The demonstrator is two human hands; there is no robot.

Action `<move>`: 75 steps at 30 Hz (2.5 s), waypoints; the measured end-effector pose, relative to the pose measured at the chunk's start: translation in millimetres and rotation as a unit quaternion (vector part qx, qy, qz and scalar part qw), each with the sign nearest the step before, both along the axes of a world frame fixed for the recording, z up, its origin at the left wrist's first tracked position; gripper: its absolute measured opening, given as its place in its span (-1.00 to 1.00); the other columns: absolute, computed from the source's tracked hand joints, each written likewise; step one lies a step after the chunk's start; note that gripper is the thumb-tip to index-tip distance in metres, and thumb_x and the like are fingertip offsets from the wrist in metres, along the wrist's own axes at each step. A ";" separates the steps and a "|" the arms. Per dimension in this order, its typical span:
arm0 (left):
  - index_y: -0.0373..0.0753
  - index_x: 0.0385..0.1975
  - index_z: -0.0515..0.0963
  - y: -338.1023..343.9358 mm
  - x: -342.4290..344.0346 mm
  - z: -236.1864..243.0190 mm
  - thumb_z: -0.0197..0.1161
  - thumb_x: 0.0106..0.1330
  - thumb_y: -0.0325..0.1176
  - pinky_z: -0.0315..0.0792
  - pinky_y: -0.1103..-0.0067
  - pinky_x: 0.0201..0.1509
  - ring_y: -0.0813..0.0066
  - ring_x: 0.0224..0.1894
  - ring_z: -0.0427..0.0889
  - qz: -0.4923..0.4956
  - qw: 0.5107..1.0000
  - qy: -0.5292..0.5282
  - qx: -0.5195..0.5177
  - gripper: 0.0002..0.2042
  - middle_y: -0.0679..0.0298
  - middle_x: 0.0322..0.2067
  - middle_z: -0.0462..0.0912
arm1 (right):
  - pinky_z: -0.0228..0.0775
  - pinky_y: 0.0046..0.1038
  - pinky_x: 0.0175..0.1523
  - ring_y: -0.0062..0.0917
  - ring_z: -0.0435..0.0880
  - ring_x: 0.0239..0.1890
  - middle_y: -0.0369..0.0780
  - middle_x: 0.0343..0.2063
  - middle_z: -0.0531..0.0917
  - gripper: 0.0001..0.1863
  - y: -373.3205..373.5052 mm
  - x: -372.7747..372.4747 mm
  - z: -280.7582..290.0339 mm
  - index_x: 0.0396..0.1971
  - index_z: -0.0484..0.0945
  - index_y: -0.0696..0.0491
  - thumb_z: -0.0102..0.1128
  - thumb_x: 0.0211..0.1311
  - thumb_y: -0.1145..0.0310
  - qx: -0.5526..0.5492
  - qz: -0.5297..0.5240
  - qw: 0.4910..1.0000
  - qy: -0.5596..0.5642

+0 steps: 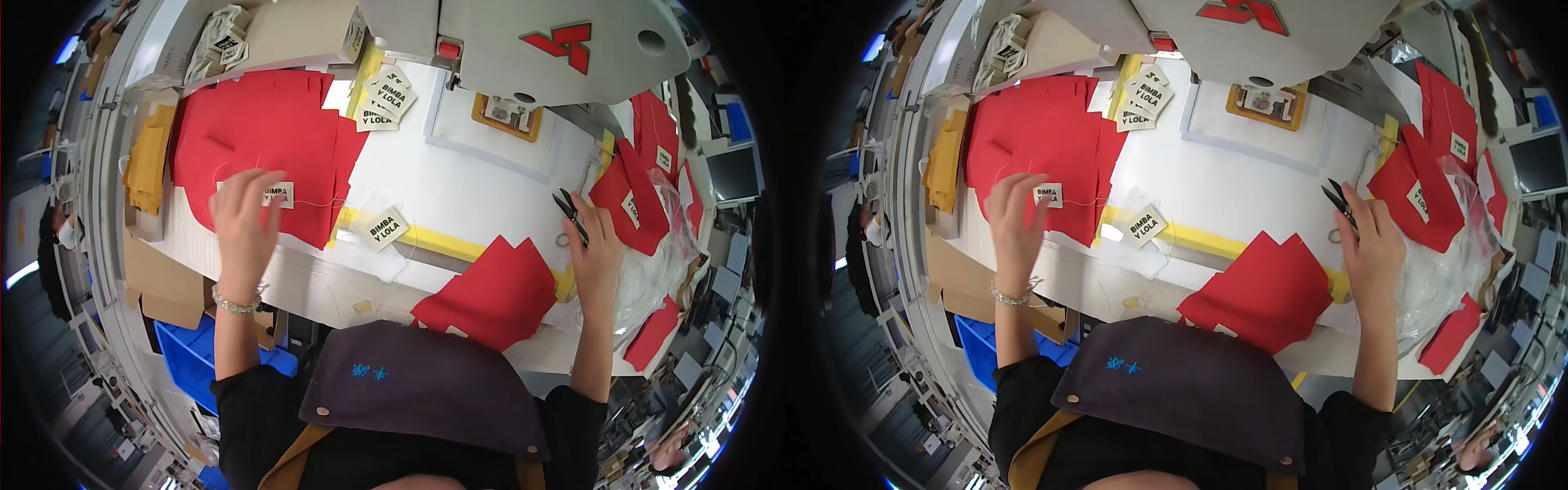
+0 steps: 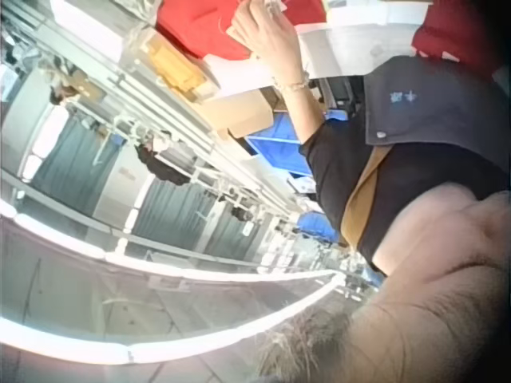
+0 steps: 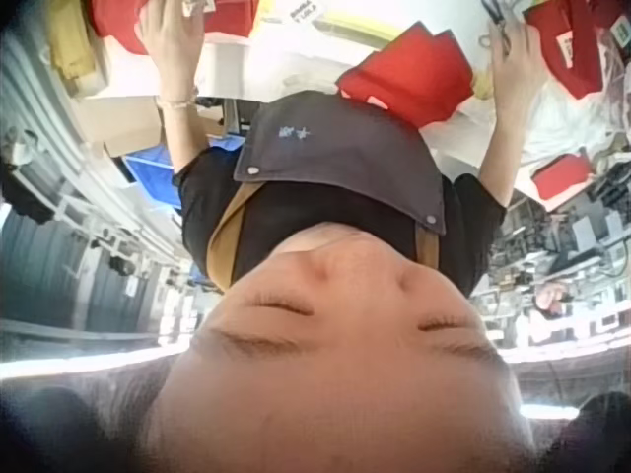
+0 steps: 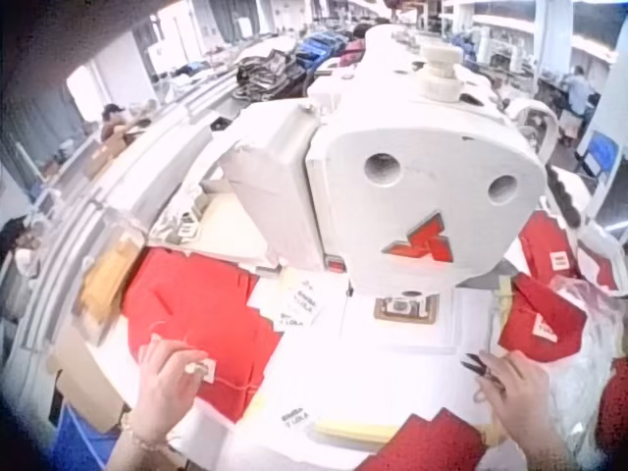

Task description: The person sews white rectangular labels onto red fabric pieces using an industrial sewing machine. They align the label on the fabric, guide it under the presser foot, and sew along the edge. After each stitch, they cut the thread with scissors and move the finished piece aside before starting the next one.

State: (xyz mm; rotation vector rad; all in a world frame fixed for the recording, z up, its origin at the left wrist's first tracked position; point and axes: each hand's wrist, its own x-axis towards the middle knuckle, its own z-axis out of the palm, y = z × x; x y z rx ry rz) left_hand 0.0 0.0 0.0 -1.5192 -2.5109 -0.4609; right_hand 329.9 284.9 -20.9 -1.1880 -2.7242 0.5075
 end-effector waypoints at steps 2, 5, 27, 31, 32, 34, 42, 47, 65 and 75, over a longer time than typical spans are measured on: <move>-0.15 -0.12 0.57 19.0 10.6 0.5 0.32 0.07 -0.54 0.29 0.43 -0.04 0.32 -0.13 0.52 -0.104 0.990 -0.090 -0.020 -0.67 0.31 -0.21 0.57 | 0.28 -0.33 -0.02 -0.39 0.52 -0.14 -0.26 -0.11 0.53 -0.54 1.9 0.3 -3.4 0.06 0.57 -0.06 0.36 0.10 0.34 0.127 0.070 0.989 0.023; -0.16 -0.18 0.60 49.9 26.2 -6.5 0.30 0.10 -0.54 0.28 0.47 -0.06 0.34 -0.17 0.51 -0.191 0.963 -0.191 -0.017 -0.73 0.32 -0.27 0.57 | 0.27 -0.34 -0.02 -0.40 0.52 -0.12 -0.27 -0.10 0.54 -0.55 -1.0 1.0 -0.3 0.02 0.59 -0.06 0.38 0.05 0.34 0.180 0.077 0.980 0.033; -0.25 -0.29 0.66 96.3 67.6 25.0 0.36 0.16 -0.55 0.39 0.71 -0.37 0.72 -0.47 0.52 -0.215 0.804 -0.550 0.075 -0.87 0.40 -0.44 0.67 | 0.32 -0.68 -0.40 -0.78 0.48 -0.57 -0.30 -0.52 0.63 -0.73 -62.2 -83.0 35.9 -0.21 0.61 0.16 0.42 0.06 0.48 -0.470 0.096 0.851 0.211; -0.21 -0.29 0.65 97.1 68.5 24.5 0.31 0.18 -0.54 0.36 0.74 -0.37 0.75 -0.44 0.53 -0.192 0.811 -0.549 0.069 -0.87 0.42 -0.43 0.66 | 0.30 -0.71 -0.42 -0.80 0.49 -0.57 -0.34 -0.58 0.63 -0.87 -58.7 -82.6 35.2 -0.33 0.62 0.18 0.37 0.12 0.52 -0.491 0.043 0.836 0.240; -0.21 -0.29 0.64 97.3 68.0 23.2 0.30 0.18 -0.54 0.36 0.74 -0.38 0.76 -0.43 0.54 -0.191 0.814 -0.545 0.065 -0.87 0.43 -0.44 0.66 | 0.30 -0.71 -0.42 -0.80 0.51 -0.55 -0.34 -0.57 0.64 -0.89 -58.3 -79.4 34.5 -0.35 0.62 0.18 0.36 0.13 0.52 -0.480 0.042 0.842 0.241; -0.22 -0.29 0.63 97.5 66.7 19.6 0.29 0.18 -0.54 0.34 0.75 -0.38 0.78 -0.42 0.54 -0.191 0.817 -0.541 0.055 -0.87 0.44 -0.44 0.65 | 0.30 -0.71 -0.42 -0.81 0.52 -0.53 -0.34 -0.54 0.65 -0.91 -58.9 -74.9 35.2 -0.38 0.62 0.18 0.35 0.14 0.53 -0.469 0.036 0.849 0.242; -0.27 -0.34 0.60 100.5 68.7 21.3 0.29 0.19 -0.58 0.35 0.74 -0.41 0.77 -0.44 0.51 -0.153 0.811 -0.559 0.078 -0.91 0.43 -0.47 0.62 | 0.36 -0.69 -0.24 -0.77 0.54 -0.39 -0.32 -0.45 0.63 -0.93 -62.5 -68.8 32.1 -0.40 0.51 0.17 0.24 0.21 0.60 -0.555 -0.023 0.749 0.361; -0.28 -0.34 0.62 96.5 68.7 21.7 0.36 0.13 -0.57 0.35 0.70 -0.44 0.69 -0.47 0.49 -0.215 0.810 -0.539 0.083 -0.88 0.39 -0.48 0.60 | 0.40 -0.66 -0.18 -0.74 0.58 -0.35 -0.26 -0.42 0.65 -0.92 -57.0 -58.1 26.6 -0.39 0.48 0.16 0.22 0.22 0.60 -0.587 -0.057 0.712 0.382; -0.27 -0.42 0.57 120.4 92.7 2.7 0.40 0.05 -0.55 0.44 0.54 -0.38 0.41 -0.42 0.54 -0.283 0.887 -0.323 0.170 -0.86 0.28 -0.43 0.52 | 0.38 -0.68 -0.24 -0.76 0.53 -0.39 -0.26 -0.41 0.65 -0.89 -63.2 -56.0 34.0 -0.41 0.45 0.15 0.23 0.20 0.61 -0.552 -0.015 0.746 0.371; -0.21 -0.61 0.43 103.8 75.6 14.6 0.37 0.14 -0.34 0.39 0.47 -0.30 0.35 -0.46 0.47 -0.500 0.791 -0.352 -0.017 -0.77 0.27 -0.56 0.38 | 0.26 -0.73 -0.36 -0.83 0.48 -0.47 -0.31 -0.49 0.67 -0.93 -48.3 -46.6 29.9 -0.36 0.53 0.20 0.24 0.20 0.57 -0.499 -0.030 0.808 0.310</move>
